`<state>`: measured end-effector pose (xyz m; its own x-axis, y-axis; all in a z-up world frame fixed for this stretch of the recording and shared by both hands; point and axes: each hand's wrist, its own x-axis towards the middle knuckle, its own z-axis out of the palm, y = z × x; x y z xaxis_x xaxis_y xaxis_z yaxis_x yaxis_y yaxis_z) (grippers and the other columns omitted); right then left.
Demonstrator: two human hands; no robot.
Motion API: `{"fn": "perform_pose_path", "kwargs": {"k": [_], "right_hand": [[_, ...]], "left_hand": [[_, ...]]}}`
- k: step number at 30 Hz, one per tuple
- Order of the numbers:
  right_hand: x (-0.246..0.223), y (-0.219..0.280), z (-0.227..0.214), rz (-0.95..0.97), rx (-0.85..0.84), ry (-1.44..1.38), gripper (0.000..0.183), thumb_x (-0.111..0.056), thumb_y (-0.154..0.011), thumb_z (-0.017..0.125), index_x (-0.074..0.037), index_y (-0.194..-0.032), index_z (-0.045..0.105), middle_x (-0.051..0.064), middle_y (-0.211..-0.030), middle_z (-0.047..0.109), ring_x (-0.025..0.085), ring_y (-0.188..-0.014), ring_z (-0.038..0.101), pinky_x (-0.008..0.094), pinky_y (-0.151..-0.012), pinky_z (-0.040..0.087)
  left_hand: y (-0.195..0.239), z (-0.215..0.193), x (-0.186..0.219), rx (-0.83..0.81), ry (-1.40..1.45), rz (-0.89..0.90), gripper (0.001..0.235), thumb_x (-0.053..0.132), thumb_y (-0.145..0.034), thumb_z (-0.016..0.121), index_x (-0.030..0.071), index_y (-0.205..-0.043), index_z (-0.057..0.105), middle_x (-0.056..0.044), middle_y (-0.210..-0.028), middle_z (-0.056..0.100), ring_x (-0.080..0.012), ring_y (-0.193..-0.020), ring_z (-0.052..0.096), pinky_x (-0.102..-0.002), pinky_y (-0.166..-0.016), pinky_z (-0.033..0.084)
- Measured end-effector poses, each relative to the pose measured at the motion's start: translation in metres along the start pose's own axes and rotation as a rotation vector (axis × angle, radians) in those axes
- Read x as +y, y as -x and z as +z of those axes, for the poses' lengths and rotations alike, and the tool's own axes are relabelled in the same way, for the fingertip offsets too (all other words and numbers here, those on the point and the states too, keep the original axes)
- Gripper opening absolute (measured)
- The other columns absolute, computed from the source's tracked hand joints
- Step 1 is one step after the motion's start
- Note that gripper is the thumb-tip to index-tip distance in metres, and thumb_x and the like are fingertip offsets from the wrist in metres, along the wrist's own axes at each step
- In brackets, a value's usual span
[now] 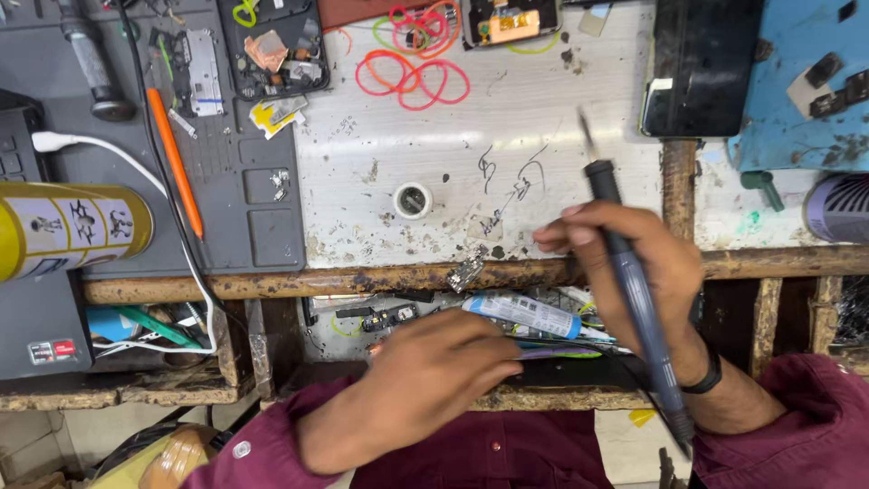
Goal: The person uses a soldering iron and tweezers to work on a small circuit board, applying solder and adjusting components. They also use a brush to clean the board and handle a small container of solder. The workspace is cluttered with tools and electronic parts.
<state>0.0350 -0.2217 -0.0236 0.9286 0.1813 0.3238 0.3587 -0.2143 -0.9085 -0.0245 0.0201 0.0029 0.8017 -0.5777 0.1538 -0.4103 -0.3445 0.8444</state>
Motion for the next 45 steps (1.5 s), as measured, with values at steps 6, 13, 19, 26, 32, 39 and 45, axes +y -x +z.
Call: {"fn": "perform_pose_path", "kwargs": {"k": [6, 13, 19, 26, 32, 39, 45], "right_hand": [[-0.016, -0.007, 0.006, -0.070, -0.060, 0.091, 0.021, -0.005, -0.101, 0.072, -0.002, -0.114, 0.055, 0.019, -0.102, 0.077, 0.027, -0.102, 0.081, 0.032, -0.078, 0.069], [-0.024, 0.001, 0.013, -0.237, -0.195, 0.002, 0.039, -0.011, -0.084, 0.086, -0.007, -0.108, 0.056, 0.016, -0.093, 0.076, 0.023, -0.092, 0.082, 0.034, -0.075, 0.070], [-0.028, 0.003, 0.013, -0.142, -0.112, 0.148, 0.045, -0.013, -0.087, 0.086, -0.006, -0.114, 0.050, 0.018, -0.098, 0.077, 0.027, -0.099, 0.081, 0.031, -0.076, 0.069], [-0.028, -0.017, 0.032, -0.312, -0.088, 0.560, 0.059, -0.033, -0.074, 0.096, -0.006, -0.106, 0.055, 0.008, -0.089, 0.074, 0.021, -0.079, 0.066, 0.032, -0.064, 0.052], [-0.030, -0.011, 0.040, -0.325, -0.115, 0.653, 0.059, -0.031, -0.076, 0.099, -0.006, -0.109, 0.057, 0.001, -0.093, 0.076, 0.017, -0.076, 0.055, 0.034, -0.069, 0.042], [-0.026, -0.014, 0.040, -0.356, -0.110, 0.650, 0.062, -0.030, -0.077, 0.100, -0.006, -0.109, 0.053, 0.006, -0.099, 0.077, 0.018, -0.077, 0.054, 0.032, -0.067, 0.042], [-0.025, -0.014, 0.038, -0.326, -0.104, 0.649, 0.063, -0.028, -0.078, 0.099, -0.006, -0.112, 0.051, 0.006, -0.106, 0.075, 0.019, -0.080, 0.055, 0.035, -0.070, 0.044]], "left_hand": [[0.010, -0.056, 0.012, 0.524, 0.265, -0.003, 0.023, -0.003, -0.094, 0.081, 0.001, -0.115, 0.072, -0.014, -0.101, 0.077, -0.0219, -0.094, 0.081, -0.031, -0.084, 0.071], [-0.027, -0.050, 0.015, 0.618, 0.541, -0.039, 0.032, 0.000, -0.094, 0.077, -0.004, -0.123, 0.063, -0.015, -0.107, 0.076, -0.0211, -0.099, 0.079, -0.032, -0.088, 0.068], [-0.034, -0.034, 0.000, 0.521, 0.417, -0.066, 0.020, 0.002, -0.097, 0.073, -0.005, -0.114, 0.069, -0.018, -0.109, 0.077, -0.0219, -0.095, 0.078, -0.032, -0.083, 0.065], [-0.029, -0.052, -0.019, 0.950, 0.520, -0.013, 0.025, 0.008, -0.108, 0.067, -0.003, -0.130, 0.061, -0.013, -0.110, 0.073, -0.0199, -0.093, 0.075, -0.037, -0.090, 0.069], [-0.022, -0.049, -0.026, 0.872, 0.493, -0.074, 0.023, 0.001, -0.107, 0.067, -0.006, -0.127, 0.059, -0.015, -0.118, 0.067, -0.0180, -0.101, 0.074, -0.029, -0.090, 0.067], [-0.022, -0.032, -0.022, 0.716, 0.471, -0.132, 0.021, -0.011, -0.101, 0.069, -0.011, -0.120, 0.060, -0.016, -0.127, 0.062, -0.0164, -0.110, 0.071, -0.027, -0.091, 0.066], [-0.027, -0.022, -0.026, 0.749, 0.501, -0.141, 0.026, -0.012, -0.101, 0.069, -0.007, -0.122, 0.054, -0.014, -0.128, 0.058, -0.0148, -0.112, 0.068, -0.026, -0.092, 0.067]]}}
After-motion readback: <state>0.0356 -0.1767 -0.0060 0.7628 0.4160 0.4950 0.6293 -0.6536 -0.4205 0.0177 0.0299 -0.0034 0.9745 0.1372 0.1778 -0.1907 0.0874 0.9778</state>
